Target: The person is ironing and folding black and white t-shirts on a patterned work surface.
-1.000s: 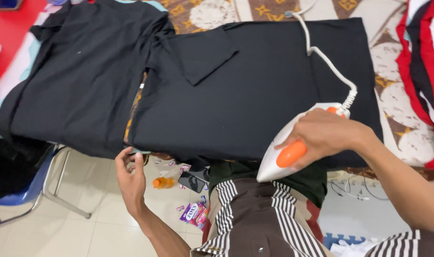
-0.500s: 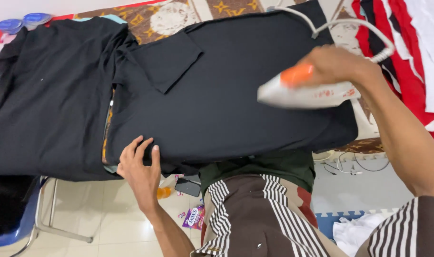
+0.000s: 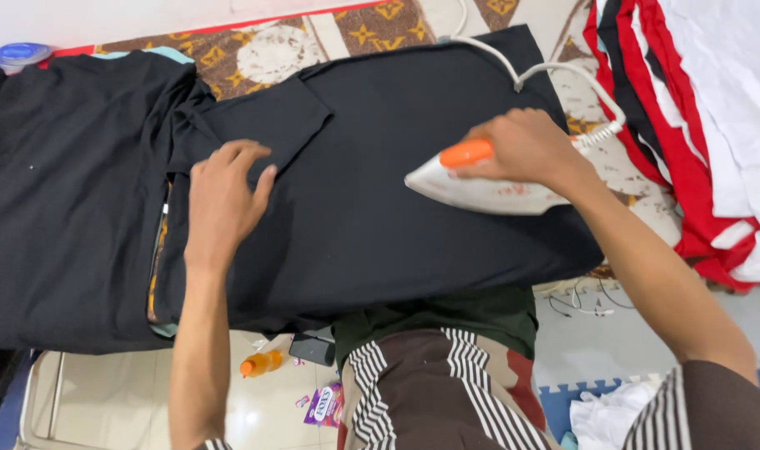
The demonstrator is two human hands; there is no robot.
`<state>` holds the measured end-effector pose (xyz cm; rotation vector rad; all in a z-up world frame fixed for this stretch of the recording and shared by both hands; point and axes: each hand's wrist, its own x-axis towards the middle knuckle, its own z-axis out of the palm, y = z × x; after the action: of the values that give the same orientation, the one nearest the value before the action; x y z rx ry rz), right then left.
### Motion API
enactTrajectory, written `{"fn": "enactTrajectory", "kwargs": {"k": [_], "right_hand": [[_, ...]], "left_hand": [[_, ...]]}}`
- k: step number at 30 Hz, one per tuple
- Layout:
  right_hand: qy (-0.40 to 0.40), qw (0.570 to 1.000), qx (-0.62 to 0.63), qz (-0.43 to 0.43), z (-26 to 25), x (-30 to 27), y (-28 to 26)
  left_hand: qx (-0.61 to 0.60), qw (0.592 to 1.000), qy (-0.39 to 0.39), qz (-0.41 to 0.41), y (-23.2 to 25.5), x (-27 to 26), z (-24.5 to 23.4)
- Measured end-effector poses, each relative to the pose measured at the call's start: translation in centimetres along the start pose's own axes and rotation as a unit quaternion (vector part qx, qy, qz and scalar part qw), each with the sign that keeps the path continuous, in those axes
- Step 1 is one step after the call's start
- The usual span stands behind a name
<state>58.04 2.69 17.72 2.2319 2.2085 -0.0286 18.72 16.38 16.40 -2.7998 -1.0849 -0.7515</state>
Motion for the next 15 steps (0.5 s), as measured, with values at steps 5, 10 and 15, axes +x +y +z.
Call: {"fn": "enactTrajectory", "kwargs": {"k": [5, 10, 15], "right_hand": [[0.080, 0.996, -0.001, 0.044, 2.0, 8.8, 2.8], [0.129, 0.988, -0.028, 0.087, 3.5, 16.3, 6.9], [0.122, 0.983, -0.011, 0.139, 3.5, 20.5, 11.0]], "left_hand": [[0.015, 0.999, -0.037, 0.006, -6.6, 7.7, 8.5], [-0.006, 0.999, -0.035, -0.022, -10.1, 13.3, 16.1], [-0.036, 0.989, -0.078, -0.123, -9.8, 16.4, 19.2]]}}
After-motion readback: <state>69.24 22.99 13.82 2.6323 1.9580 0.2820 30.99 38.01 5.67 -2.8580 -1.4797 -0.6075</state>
